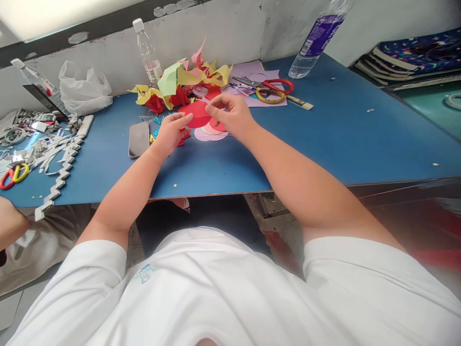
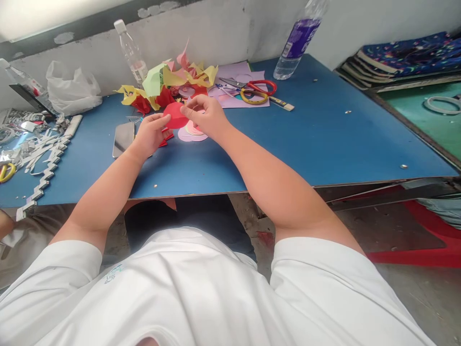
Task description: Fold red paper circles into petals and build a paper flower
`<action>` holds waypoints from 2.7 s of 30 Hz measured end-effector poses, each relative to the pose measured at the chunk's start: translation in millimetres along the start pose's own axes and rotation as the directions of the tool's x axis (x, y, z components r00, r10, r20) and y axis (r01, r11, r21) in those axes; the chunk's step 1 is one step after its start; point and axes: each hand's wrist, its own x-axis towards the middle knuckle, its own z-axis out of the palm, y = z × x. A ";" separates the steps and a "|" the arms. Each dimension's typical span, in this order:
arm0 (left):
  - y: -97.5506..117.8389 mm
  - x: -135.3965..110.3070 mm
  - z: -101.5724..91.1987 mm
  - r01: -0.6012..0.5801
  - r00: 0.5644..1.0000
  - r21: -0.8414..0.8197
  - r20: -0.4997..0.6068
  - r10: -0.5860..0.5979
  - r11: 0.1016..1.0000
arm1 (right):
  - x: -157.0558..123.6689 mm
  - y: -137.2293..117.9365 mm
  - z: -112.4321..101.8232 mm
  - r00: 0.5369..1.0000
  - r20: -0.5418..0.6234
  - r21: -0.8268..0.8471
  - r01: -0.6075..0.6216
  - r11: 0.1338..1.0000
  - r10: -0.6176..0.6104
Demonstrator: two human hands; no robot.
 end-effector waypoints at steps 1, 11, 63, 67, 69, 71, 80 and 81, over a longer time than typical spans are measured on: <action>2.2 -0.5 0.4 0.053 0.999 -0.041 -0.004 -0.053 0.998 | 0.0 -2.1 -0.8 1.000 0.013 0.004 0.019 1.000 -0.019; 21.1 -15.4 13.0 0.133 0.984 -0.110 0.138 -0.117 0.985 | -5.6 -4.1 8.7 0.998 0.052 0.137 -0.040 0.990 0.033; 8.5 -5.4 13.6 -0.057 0.998 0.071 -0.014 0.058 0.996 | -16.0 -3.8 19.3 0.983 0.077 0.099 -0.173 0.980 0.166; 10.9 -8.5 13.8 -0.024 1.000 0.084 0.003 0.024 0.996 | -15.1 -6.4 19.4 0.989 0.019 0.020 -0.145 0.989 0.145; 12.1 -10.0 14.6 -0.010 1.000 0.084 0.003 0.010 0.996 | -15.0 -7.8 20.1 0.989 0.015 0.007 -0.144 0.989 0.144; 12.3 -10.6 15.2 -0.005 1.000 0.081 0.003 0.005 0.997 | -15.2 -9.1 20.8 0.987 0.033 0.014 -0.159 0.987 0.159; 9.1 -9.4 9.9 -0.020 1.000 0.142 -0.014 0.022 0.990 | -16.9 -22.7 19.7 0.977 0.064 0.038 -0.206 0.978 0.204; 10.7 -9.8 10.4 -0.023 1.000 0.134 -0.005 0.024 0.991 | -17.2 -24.7 19.9 0.976 0.069 0.043 -0.210 0.977 0.207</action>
